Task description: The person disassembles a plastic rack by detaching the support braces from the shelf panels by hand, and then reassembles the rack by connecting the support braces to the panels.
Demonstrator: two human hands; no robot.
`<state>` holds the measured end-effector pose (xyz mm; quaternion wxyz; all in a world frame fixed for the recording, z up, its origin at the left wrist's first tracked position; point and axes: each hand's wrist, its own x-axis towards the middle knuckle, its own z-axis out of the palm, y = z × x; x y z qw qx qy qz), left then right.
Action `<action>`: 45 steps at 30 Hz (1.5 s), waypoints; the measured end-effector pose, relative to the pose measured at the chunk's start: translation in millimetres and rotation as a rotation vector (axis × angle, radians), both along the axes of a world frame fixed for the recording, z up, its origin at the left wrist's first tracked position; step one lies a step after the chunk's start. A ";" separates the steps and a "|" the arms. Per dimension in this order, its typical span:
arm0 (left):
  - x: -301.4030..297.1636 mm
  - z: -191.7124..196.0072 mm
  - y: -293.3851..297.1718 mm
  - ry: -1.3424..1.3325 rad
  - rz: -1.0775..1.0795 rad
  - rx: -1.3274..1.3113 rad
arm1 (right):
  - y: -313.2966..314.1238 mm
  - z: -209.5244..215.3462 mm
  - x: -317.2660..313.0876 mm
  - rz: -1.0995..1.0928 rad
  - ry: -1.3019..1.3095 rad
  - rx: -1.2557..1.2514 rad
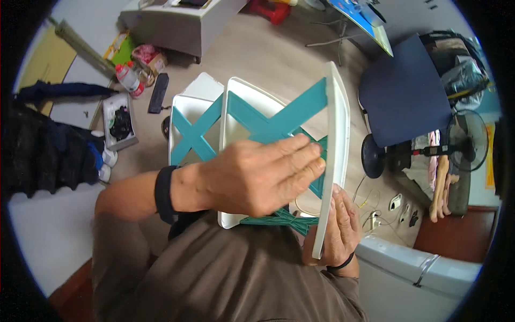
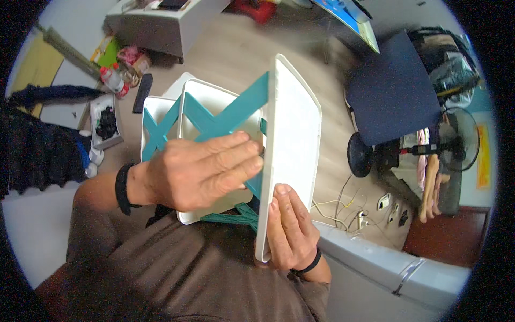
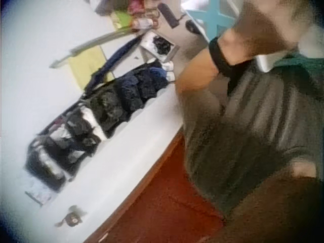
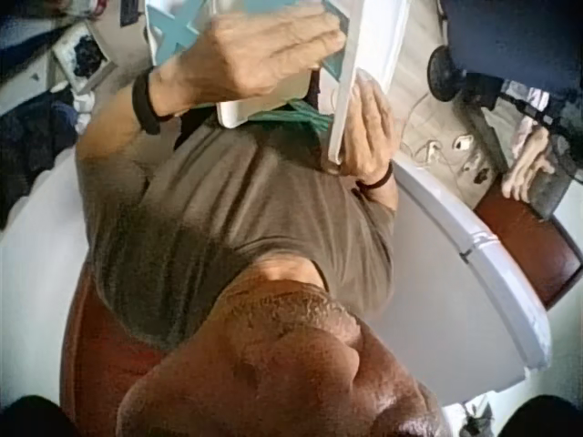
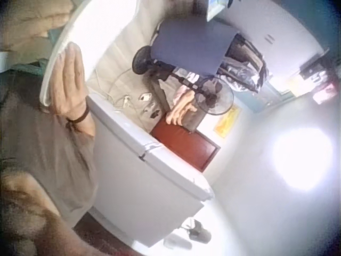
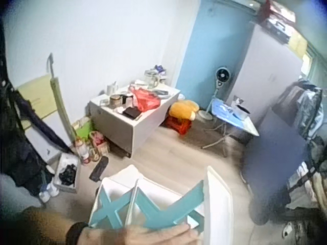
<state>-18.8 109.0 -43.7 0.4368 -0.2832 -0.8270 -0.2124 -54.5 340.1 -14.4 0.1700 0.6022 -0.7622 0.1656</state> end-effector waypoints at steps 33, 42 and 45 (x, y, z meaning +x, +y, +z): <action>-0.2 3.5 -31.4 -0.163 0.343 -0.152 | 51.9 -47.9 -13.2 0.146 -0.233 -0.595; 13.7 -16.7 -62.5 -0.058 0.440 -0.059 | 45.6 -116.4 -44.4 -0.167 -1.182 -1.197; 18.0 -16.7 -56.8 -0.225 0.380 0.249 | 43.5 -152.8 -54.2 -0.278 -1.491 -0.878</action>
